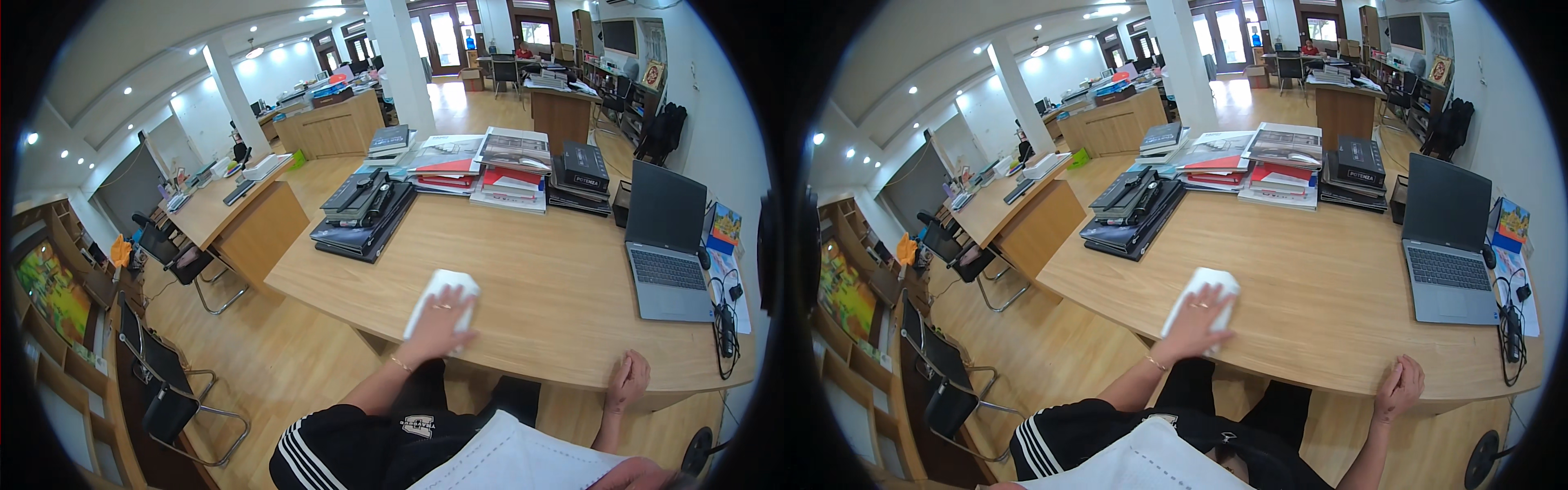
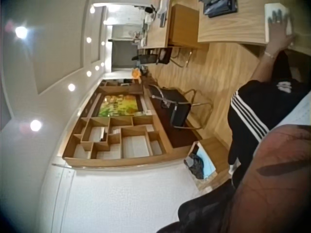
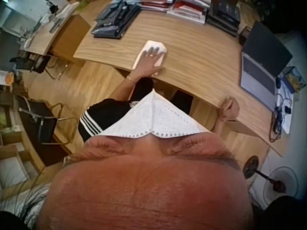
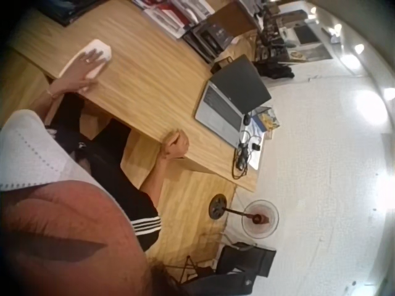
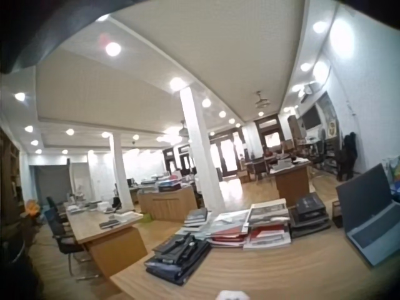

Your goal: The person cleans the wooden desk surface by wiping it with a cloth.

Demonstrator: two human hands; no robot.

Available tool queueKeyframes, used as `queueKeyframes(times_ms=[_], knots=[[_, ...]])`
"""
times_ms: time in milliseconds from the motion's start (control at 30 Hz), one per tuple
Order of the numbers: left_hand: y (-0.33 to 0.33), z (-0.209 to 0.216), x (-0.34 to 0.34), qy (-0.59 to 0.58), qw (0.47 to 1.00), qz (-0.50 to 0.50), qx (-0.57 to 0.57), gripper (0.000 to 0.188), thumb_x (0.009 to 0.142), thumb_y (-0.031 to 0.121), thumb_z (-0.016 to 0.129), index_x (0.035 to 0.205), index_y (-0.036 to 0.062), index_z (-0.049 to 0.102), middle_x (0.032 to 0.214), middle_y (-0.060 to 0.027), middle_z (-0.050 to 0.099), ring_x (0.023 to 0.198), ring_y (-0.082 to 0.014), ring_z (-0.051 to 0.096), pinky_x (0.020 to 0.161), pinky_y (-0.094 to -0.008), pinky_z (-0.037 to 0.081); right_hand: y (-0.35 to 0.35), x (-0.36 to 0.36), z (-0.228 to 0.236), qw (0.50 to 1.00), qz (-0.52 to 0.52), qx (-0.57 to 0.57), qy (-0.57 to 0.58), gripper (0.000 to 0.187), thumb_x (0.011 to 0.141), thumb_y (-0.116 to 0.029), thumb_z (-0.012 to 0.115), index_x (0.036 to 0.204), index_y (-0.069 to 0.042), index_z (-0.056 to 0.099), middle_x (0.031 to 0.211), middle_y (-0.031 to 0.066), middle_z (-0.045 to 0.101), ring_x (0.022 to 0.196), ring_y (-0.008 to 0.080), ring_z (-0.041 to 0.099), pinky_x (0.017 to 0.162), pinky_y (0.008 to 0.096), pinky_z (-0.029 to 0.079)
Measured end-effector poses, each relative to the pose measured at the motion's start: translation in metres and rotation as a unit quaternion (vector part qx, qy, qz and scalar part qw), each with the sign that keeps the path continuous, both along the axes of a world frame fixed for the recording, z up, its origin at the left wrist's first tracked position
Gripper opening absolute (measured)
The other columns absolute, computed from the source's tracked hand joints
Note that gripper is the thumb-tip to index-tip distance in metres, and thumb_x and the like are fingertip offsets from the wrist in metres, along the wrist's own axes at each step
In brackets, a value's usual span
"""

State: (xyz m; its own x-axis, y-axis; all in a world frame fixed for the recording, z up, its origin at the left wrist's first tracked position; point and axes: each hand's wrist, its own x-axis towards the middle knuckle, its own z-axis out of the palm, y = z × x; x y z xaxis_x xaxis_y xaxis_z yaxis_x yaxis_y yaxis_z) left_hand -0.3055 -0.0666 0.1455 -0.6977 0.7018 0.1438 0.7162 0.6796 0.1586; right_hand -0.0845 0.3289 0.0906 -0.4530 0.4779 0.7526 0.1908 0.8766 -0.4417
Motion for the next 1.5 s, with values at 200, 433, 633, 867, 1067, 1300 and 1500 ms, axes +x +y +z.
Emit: queueKeyframes(times_ms=[200,433,633,867,1067,1300,1500], knots=[[-0.054,0.003,-0.037,0.008,0.979,0.195,0.057,0.084,0.090,0.063,0.053,0.152,0.0089,0.035,0.160,-0.0206,0.025,0.149,-0.0409,0.019,0.119,-0.0548,0.015,0.003,-0.002,-0.004,1.000,-0.005,0.014,-0.003,0.018,0.095,-0.010,0.053,0.099,-0.001,0.068,0.102,0.0136,0.070,0.100,0.0324,0.063,0.090,0.0414,0.048],[-0.004,0.002,-0.022,0.017,0.987,0.159,0.010,0.088,0.090,0.066,0.051,0.153,0.0087,0.033,0.160,-0.0220,0.023,0.149,-0.0411,0.017,0.119,-0.0553,0.013,-0.001,-0.001,-0.001,1.000,-0.010,-0.001,-0.002,0.017,0.093,-0.008,0.054,0.098,-0.001,0.069,0.103,0.0141,0.069,0.100,0.0327,0.063,0.089,0.0419,0.048],[0.070,0.002,0.017,0.010,1.000,0.001,-0.010,0.091,0.089,0.069,0.049,0.155,0.0090,0.027,0.161,-0.0219,0.019,0.149,-0.0417,0.015,0.119,-0.0559,0.013,-0.005,-0.001,0.005,1.000,-0.009,-0.006,-0.005,0.016,0.093,-0.008,0.054,0.097,-0.002,0.069,0.103,0.0135,0.069,0.100,0.0321,0.062,0.089,0.0417,0.046],[0.132,0.013,0.071,-0.038,0.985,-0.171,0.008,0.088,0.091,0.063,0.053,0.155,0.0092,0.027,0.161,-0.0216,0.020,0.150,-0.0413,0.015,0.119,-0.0551,0.014,-0.003,-0.002,0.002,1.000,-0.010,0.007,-0.009,0.016,0.093,-0.009,0.054,0.097,-0.003,0.069,0.103,0.0116,0.069,0.101,0.0313,0.062,0.090,0.0411,0.046],[0.129,0.001,0.070,-0.036,0.974,-0.219,0.052,0.086,0.091,0.063,0.053,0.154,0.0100,0.029,0.160,-0.0209,0.023,0.149,-0.0411,0.017,0.119,-0.0541,0.015,-0.007,-0.001,0.005,1.000,-0.016,0.004,-0.008,0.017,0.093,-0.010,0.054,0.097,-0.003,0.069,0.102,0.0116,0.070,0.101,0.0313,0.062,0.090,0.0407,0.046],[0.075,0.002,0.032,-0.025,0.994,-0.105,0.031,0.084,0.091,0.062,0.053,0.155,0.0138,0.030,0.161,-0.0194,0.023,0.149,-0.0403,0.020,0.119,-0.0533,0.016,-0.008,0.000,0.009,1.000,-0.009,0.004,-0.012,0.018,0.095,-0.010,0.053,0.097,-0.001,0.068,0.102,0.0130,0.070,0.100,0.0324,0.063,0.090,0.0410,0.047],[0.002,0.004,-0.014,0.004,0.997,0.073,0.016,0.082,0.091,0.062,0.052,0.154,0.0131,0.033,0.161,-0.0191,0.025,0.149,-0.0388,0.019,0.119,-0.0524,0.016,-0.005,0.000,0.003,1.000,-0.010,0.007,-0.008,0.018,0.095,-0.010,0.053,0.097,-0.001,0.068,0.102,0.0140,0.070,0.098,0.0326,0.063,0.089,0.0412,0.047]])
